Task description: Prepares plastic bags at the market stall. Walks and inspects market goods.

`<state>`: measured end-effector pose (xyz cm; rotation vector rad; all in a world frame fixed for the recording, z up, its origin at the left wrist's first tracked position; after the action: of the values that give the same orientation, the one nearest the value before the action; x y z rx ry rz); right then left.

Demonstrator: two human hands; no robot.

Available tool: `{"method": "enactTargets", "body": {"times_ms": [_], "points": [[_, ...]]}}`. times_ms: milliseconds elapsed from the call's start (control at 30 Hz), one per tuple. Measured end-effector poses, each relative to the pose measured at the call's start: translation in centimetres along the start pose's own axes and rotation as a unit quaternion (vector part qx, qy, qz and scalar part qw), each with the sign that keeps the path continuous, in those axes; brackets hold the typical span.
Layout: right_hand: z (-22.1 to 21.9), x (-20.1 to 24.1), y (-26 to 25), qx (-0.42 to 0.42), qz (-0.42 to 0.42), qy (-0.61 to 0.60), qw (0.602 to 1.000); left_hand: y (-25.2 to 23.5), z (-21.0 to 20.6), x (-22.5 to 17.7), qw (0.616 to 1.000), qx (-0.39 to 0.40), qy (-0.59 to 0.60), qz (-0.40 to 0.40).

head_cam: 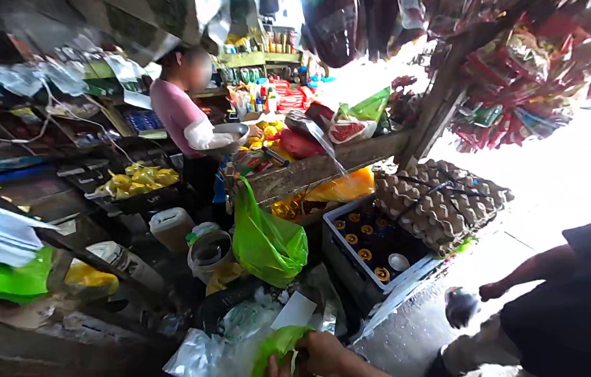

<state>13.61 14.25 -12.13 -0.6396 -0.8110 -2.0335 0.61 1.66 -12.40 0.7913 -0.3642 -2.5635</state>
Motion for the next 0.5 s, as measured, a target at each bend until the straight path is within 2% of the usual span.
{"method": "enactTargets", "body": {"times_ms": [167, 300, 400, 467, 500], "points": [[3.9, 3.3, 3.2, -0.07, 0.0, 0.074, 0.995, -2.2, -3.8, 2.6, 0.996, 0.019, -0.067, 0.05], [9.3, 4.6, 7.0, -0.202, 0.05, 0.026, 0.978, -2.3, -5.7, 2.7, 0.99, -0.001, -0.127, 0.055], [16.9, 5.6, 12.6, -0.381, 0.13, -0.052, 0.914, -2.9, -6.5, 2.8, 0.988, -0.042, -0.139, 0.056], [21.8, 5.7, 16.8, -0.474, 0.162, -0.018, 0.865, -3.3, -7.0, 3.0, 0.988, -0.044, -0.133, 0.061], [24.0, 5.5, 18.5, -0.507, 0.151, 0.032, 0.848, -3.4, -6.9, 3.1, 0.989, -0.041, -0.126, 0.069]]}}
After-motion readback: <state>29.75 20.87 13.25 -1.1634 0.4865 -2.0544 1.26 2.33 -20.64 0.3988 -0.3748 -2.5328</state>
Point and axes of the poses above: each hand's wrist, its own y-axis away from the middle knuckle, its own z-axis out of the back of the hand, x = y × z, the point moved 2 cm from there along -y, towards the middle knuckle, and after that the axes turned 9 degrees about z, right-handed, at the moved point
